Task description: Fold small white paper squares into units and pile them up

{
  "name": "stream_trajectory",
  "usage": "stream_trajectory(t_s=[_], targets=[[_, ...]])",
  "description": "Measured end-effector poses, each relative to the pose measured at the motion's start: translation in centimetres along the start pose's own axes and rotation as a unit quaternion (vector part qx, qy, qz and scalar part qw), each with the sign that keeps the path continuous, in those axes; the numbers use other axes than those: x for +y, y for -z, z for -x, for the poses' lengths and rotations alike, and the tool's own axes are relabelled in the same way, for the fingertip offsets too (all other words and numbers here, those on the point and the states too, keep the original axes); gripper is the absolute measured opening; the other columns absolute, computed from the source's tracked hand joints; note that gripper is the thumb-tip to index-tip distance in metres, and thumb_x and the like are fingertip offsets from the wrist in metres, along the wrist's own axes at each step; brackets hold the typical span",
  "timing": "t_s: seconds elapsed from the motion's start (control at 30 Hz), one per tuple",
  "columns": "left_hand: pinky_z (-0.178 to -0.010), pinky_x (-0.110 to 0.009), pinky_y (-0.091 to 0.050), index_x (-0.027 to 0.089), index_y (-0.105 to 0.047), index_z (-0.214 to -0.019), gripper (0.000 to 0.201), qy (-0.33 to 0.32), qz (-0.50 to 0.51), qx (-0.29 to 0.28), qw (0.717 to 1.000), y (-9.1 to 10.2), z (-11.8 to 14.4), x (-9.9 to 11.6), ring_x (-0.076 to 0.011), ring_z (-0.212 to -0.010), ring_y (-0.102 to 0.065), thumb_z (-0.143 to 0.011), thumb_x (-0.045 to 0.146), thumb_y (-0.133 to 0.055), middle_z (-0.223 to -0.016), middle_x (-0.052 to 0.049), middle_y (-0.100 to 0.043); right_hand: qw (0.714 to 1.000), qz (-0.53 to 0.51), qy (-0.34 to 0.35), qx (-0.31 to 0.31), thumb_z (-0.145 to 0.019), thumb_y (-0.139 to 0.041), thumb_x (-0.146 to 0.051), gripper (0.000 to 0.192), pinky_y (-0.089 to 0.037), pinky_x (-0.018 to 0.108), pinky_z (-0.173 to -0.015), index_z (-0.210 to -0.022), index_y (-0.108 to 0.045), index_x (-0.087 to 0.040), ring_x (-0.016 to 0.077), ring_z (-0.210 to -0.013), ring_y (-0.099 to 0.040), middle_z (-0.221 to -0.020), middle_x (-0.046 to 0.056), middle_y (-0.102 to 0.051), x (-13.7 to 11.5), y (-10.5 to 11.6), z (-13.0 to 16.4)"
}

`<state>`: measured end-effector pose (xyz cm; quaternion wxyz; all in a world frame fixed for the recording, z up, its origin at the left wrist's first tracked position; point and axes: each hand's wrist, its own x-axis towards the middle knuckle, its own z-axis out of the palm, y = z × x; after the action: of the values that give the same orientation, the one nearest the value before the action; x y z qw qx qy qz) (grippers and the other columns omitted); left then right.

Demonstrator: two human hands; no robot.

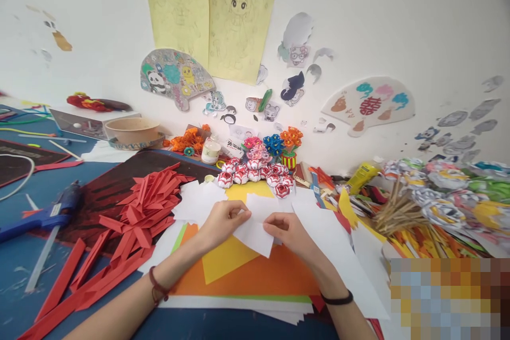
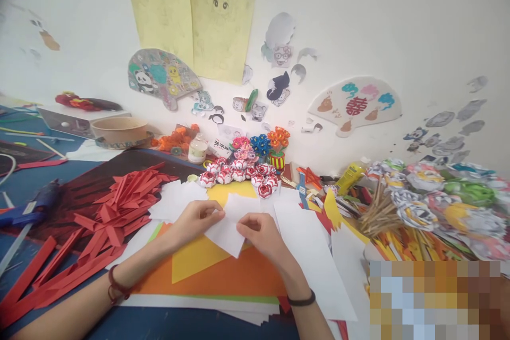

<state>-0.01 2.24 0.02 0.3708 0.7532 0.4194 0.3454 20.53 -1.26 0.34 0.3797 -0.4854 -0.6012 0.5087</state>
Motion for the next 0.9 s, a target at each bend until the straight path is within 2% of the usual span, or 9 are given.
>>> stream_trajectory(t_s=[0.13,0.27,0.4,0.57,0.9], targets=[[-0.049,-0.021,-0.024,0.015,-0.065,-0.074,0.032,-0.012,-0.001,-0.009,1.000,0.2,0.2,0.5,-0.0098,-0.054,-0.037,-0.083,0.041,-0.049,-0.059,0.002,-0.050,0.999,0.043,0.025,0.019,-0.075,-0.063,-0.034,0.019,-0.042,0.025,-0.060,-0.073,-0.069,-0.015,0.0164,-0.066,-0.057,-0.071,0.003,-0.065,0.2,0.2,-0.1],[-0.049,-0.021,-0.023,0.015,-0.064,-0.072,0.030,-0.018,-0.007,-0.002,1.000,0.2,0.3,1.0,-0.0100,-0.053,-0.035,-0.082,0.039,-0.050,-0.055,0.003,-0.046,0.998,0.042,0.037,-0.010,-0.078,-0.059,-0.034,0.022,-0.040,0.024,-0.059,-0.074,-0.068,-0.016,0.0154,-0.065,-0.055,-0.070,0.002,-0.063,-0.5,0.1,0.1],[-0.050,-0.021,-0.024,0.016,-0.065,-0.073,0.030,-0.020,-0.022,-0.005,1.000,0.1,0.5,1.2,-0.0102,-0.055,-0.037,-0.083,0.039,-0.049,-0.058,0.003,-0.050,0.998,0.048,0.044,-0.013,-0.081,-0.055,-0.034,0.024,-0.038,0.023,-0.056,-0.070,-0.066,-0.015,0.0137,-0.062,-0.051,-0.065,0.001,-0.059,-0.5,0.0,0.2],[-0.052,-0.021,-0.025,0.015,-0.066,-0.075,0.030,-0.020,-0.034,-0.009,0.999,0.0,0.5,1.1,-0.0102,-0.056,-0.039,-0.083,0.039,-0.049,-0.060,0.002,-0.054,0.996,0.059,0.049,-0.041,-0.076,-0.059,-0.026,0.015,-0.038,0.022,-0.056,-0.071,-0.065,-0.014,0.0132,-0.063,-0.051,-0.068,0.001,-0.060,0.5,0.2,0.0],[-0.052,-0.021,-0.028,0.013,-0.065,-0.068,0.030,-0.002,-0.027,-0.003,1.000,-0.5,0.4,1.5,-0.0104,-0.056,-0.042,-0.081,0.036,-0.051,-0.059,0.001,-0.057,0.996,0.069,0.049,-0.017,-0.067,-0.052,-0.015,0.011,-0.029,0.020,-0.048,-0.057,-0.057,-0.014,0.0087,-0.051,-0.041,-0.053,-0.003,-0.048,0.7,-0.2,-0.3]])
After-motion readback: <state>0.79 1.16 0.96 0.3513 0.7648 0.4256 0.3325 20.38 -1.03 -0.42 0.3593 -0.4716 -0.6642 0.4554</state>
